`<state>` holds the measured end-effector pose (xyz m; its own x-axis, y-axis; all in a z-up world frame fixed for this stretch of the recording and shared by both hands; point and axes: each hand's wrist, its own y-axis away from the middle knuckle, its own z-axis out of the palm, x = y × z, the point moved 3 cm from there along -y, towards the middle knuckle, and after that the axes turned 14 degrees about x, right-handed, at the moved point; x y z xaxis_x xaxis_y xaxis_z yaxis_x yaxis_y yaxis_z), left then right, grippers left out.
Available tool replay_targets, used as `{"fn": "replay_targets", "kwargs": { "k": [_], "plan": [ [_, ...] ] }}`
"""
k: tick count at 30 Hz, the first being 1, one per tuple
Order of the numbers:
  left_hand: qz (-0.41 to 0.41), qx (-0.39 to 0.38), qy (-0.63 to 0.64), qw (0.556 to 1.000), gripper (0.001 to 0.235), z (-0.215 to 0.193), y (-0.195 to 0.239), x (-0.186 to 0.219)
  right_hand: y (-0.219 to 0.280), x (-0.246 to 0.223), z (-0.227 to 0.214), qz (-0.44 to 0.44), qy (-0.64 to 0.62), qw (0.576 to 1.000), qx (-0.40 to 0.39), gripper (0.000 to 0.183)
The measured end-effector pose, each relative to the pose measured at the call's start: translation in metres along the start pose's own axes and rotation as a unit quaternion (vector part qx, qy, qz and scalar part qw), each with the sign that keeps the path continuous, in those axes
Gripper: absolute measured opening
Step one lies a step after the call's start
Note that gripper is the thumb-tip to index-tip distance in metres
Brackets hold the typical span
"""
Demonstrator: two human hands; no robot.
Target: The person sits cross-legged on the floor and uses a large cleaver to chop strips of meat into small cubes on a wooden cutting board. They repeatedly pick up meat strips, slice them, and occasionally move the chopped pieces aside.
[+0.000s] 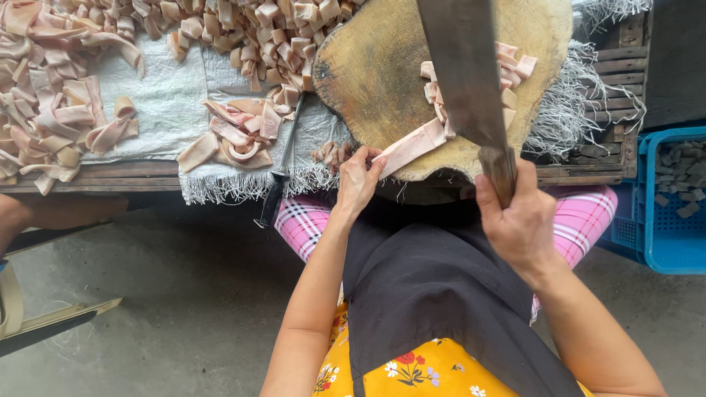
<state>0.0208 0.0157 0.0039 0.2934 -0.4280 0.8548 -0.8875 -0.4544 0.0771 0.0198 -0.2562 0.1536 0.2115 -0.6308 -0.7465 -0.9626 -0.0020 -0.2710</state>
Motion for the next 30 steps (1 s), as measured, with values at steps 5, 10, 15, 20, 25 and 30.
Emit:
{"fn": "replay_targets", "kwargs": {
  "k": [5,10,15,20,25,30],
  "plan": [
    [0.028,0.017,-0.027,0.999,0.024,-0.003,0.002,-0.003,0.022,0.032,0.059,0.047,0.182,0.965,-0.185,0.036],
    [0.024,0.014,-0.006,1.0,0.025,-0.004,-0.002,-0.004,0.005,0.033,0.034,0.054,0.119,0.983,-0.129,0.034],
    [-0.018,-0.001,0.017,1.0,0.028,0.014,-0.006,0.004,-0.008,0.004,0.006,0.055,0.032,0.998,-0.025,0.036],
    [0.024,0.011,-0.004,1.0,0.024,0.012,-0.01,0.007,0.018,0.022,0.056,0.025,0.133,0.984,-0.115,0.036],
    [0.045,0.019,-0.015,0.999,0.022,0.009,-0.004,0.003,0.01,0.032,0.042,0.053,0.122,0.977,-0.164,0.033],
    [0.011,0.025,0.026,0.999,0.026,0.023,-0.011,0.008,-0.006,0.004,0.01,0.064,0.034,0.995,-0.061,0.034]
  ]
}}
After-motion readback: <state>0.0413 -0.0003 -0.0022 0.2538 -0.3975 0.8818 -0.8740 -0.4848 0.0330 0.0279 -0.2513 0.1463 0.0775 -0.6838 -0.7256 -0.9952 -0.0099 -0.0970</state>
